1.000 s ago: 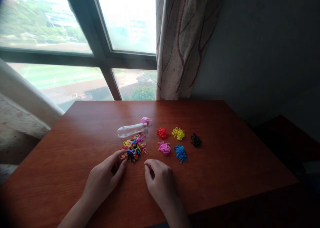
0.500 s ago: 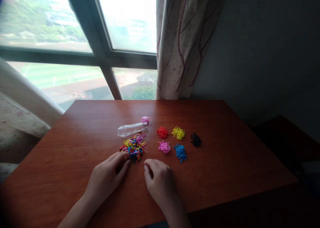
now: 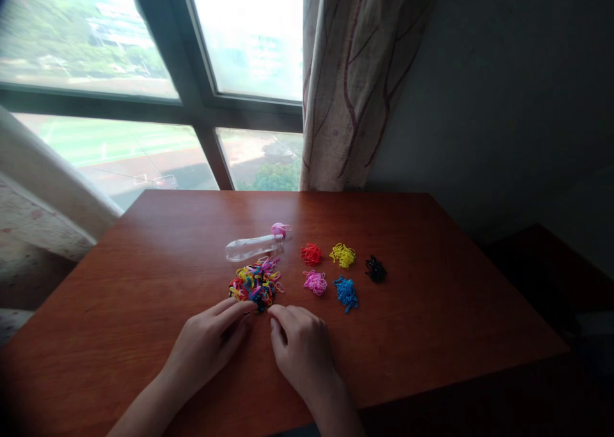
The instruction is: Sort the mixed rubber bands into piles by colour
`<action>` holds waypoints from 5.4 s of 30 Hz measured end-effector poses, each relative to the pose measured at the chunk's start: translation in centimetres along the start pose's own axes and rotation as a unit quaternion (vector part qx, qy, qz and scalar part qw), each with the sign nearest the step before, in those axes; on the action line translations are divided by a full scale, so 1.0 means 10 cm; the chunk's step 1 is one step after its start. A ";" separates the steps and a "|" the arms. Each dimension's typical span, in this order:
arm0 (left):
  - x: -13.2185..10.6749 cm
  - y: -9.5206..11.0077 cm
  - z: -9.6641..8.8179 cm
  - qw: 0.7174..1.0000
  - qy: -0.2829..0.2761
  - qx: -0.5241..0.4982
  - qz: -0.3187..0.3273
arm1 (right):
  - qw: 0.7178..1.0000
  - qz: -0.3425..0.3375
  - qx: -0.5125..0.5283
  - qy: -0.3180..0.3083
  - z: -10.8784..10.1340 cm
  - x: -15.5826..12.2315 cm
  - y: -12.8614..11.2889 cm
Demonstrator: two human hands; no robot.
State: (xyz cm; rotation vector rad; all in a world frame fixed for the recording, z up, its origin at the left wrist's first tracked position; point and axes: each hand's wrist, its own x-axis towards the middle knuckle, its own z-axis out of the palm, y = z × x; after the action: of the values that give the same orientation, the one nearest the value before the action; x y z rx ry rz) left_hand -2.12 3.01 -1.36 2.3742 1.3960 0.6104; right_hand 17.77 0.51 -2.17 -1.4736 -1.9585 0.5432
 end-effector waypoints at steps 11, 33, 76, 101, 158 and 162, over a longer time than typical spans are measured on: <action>-0.01 -0.02 0.01 0.998 0.034 0.029 -0.034 | 0.999 0.016 -0.046 0.015 0.09 0.13 -0.02; -0.01 -0.01 -0.03 0.998 0.020 0.019 -0.047 | 0.990 0.074 -0.112 0.040 0.13 0.15 -0.07; 0.00 0.02 -0.06 1.000 0.005 -0.005 -0.003 | 0.926 0.214 -0.174 0.257 -1.12 -0.04 1.26; 0.07 0.32 0.13 0.990 -0.045 0.093 -0.099 | 0.998 0.032 -0.013 0.047 -0.06 -0.08 0.17; 0.22 0.16 -0.10 0.998 0.048 -0.046 -0.011 | 0.997 0.056 -0.041 0.044 -0.03 -0.04 0.14; -0.08 0.05 0.02 0.997 0.052 -0.059 -0.019 | 0.993 0.071 -0.082 0.044 0.00 0.00 0.12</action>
State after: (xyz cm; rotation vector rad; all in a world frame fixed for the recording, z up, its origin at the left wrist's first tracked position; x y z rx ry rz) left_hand -2.03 2.05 -1.42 2.2476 1.4038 0.7939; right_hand 18.62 0.90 -2.93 -1.7191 -1.8755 0.3777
